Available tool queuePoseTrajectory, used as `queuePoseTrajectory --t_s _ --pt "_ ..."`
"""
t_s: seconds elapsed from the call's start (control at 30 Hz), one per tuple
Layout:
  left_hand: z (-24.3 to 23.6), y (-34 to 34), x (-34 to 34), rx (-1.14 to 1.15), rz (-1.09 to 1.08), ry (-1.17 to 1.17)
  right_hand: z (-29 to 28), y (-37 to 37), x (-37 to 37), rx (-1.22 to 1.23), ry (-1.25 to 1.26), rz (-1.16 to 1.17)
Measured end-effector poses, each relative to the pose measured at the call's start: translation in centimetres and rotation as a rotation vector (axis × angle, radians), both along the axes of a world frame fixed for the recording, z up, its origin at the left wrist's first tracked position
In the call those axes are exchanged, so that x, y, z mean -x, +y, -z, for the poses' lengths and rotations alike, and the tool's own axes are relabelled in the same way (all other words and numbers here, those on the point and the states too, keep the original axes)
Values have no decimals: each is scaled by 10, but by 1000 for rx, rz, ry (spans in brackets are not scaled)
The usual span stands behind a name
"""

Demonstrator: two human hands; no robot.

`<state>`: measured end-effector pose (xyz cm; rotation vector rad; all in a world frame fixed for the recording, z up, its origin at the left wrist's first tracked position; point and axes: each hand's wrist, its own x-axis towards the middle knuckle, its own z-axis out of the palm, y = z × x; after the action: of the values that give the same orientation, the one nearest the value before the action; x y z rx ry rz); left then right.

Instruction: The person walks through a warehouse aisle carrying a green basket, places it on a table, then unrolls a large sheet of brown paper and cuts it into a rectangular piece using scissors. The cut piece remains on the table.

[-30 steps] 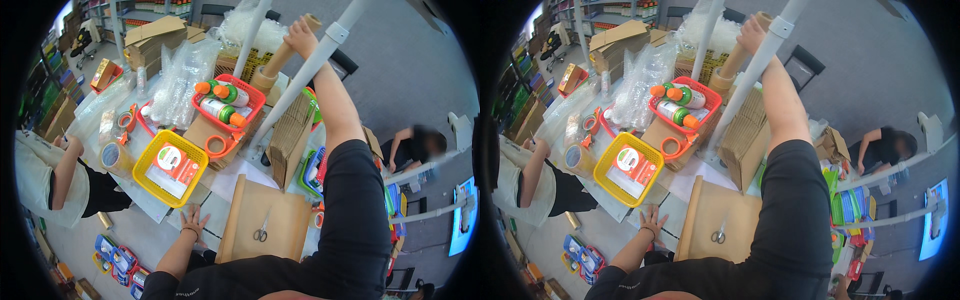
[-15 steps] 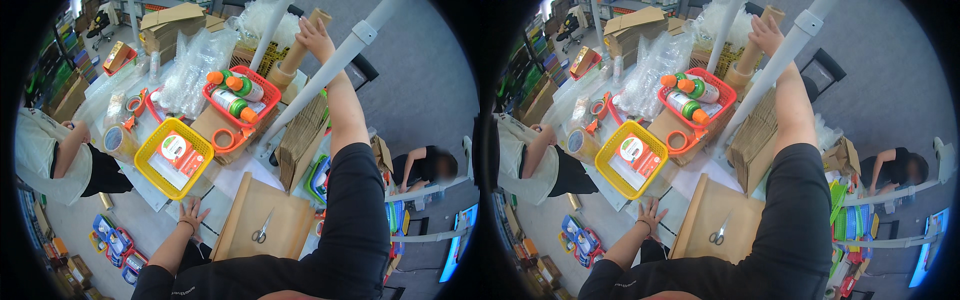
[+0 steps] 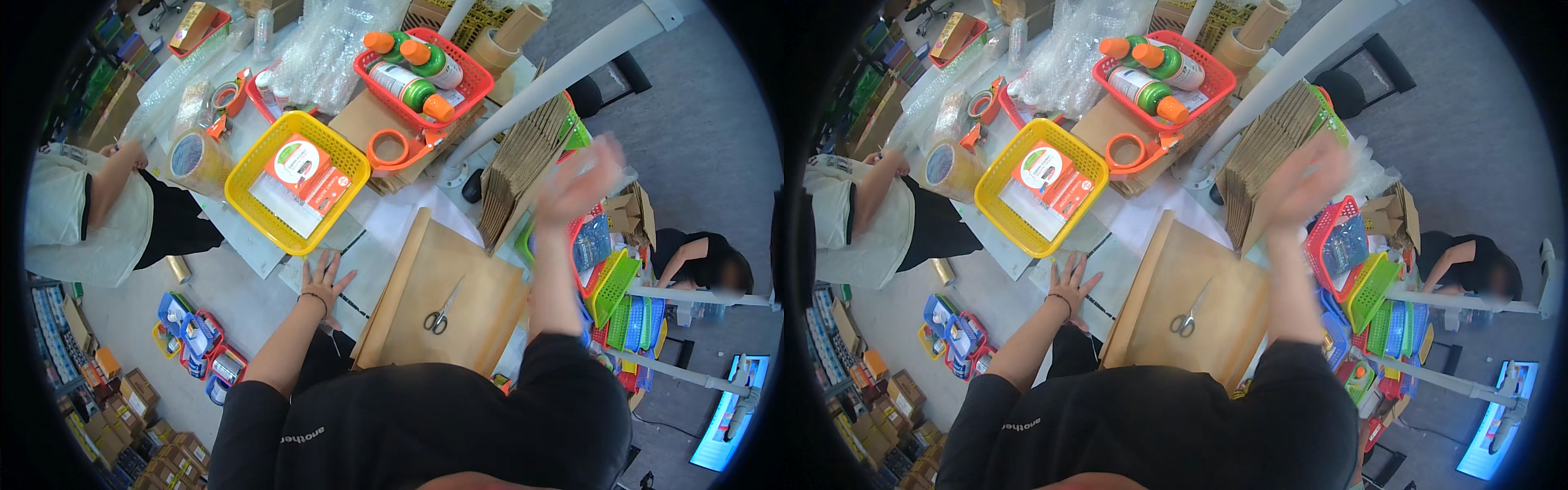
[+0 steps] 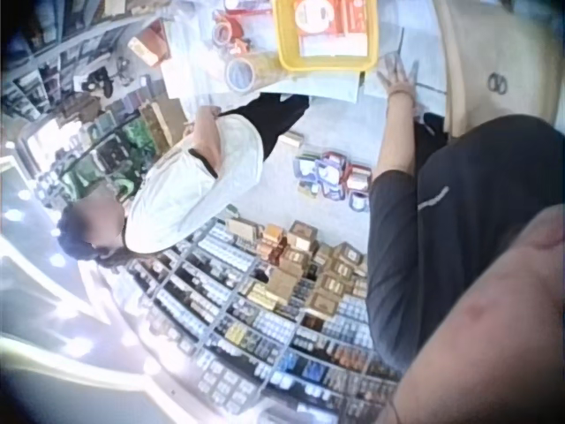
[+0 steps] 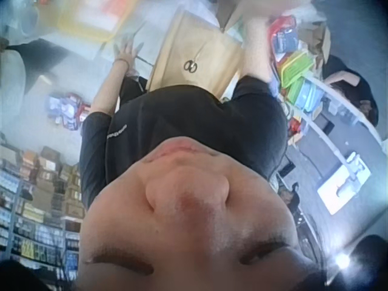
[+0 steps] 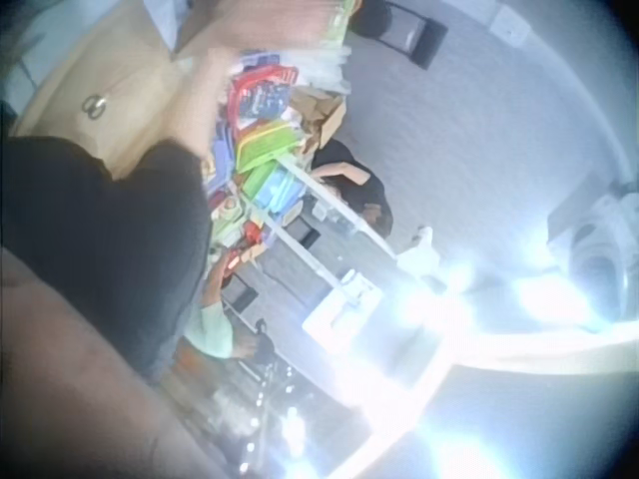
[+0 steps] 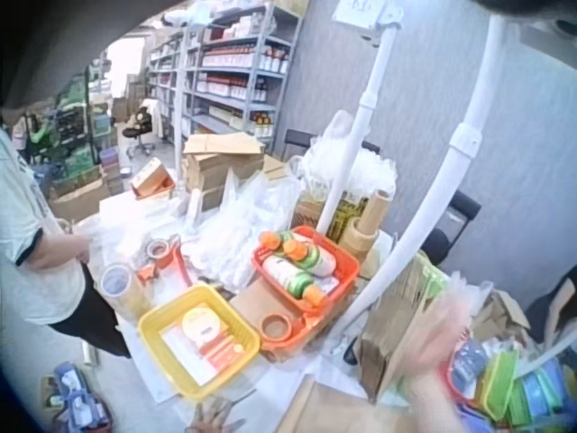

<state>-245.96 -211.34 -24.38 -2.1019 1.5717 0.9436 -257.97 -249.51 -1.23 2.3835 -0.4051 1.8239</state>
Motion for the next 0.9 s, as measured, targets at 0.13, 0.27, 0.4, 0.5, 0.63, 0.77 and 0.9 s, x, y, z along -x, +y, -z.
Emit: queuePoseTrajectory --t_s 0.13,0.27,0.4,0.5,0.63,0.77,0.9 --pt "-4 -4 0 -33 -4 -3 163 109 -14 -721 480 -166" --pt "-5 -3 1 -32 7 -17 236 55 -49 -1094 370 537" --pt "-2 1 -1 2 -14 -7 243 15 -55 -1300 376 659" --pt "1 4 0 46 -8 -8 246 4 -58 -1257 330 629" --pt "4 7 0 79 -17 -5 263 -29 -68 -1104 225 507" --pt "3 8 -3 88 -11 9 285 -67 -77 -868 218 507" --pt "2 7 -2 110 -18 20 314 -78 -67 -887 303 644"
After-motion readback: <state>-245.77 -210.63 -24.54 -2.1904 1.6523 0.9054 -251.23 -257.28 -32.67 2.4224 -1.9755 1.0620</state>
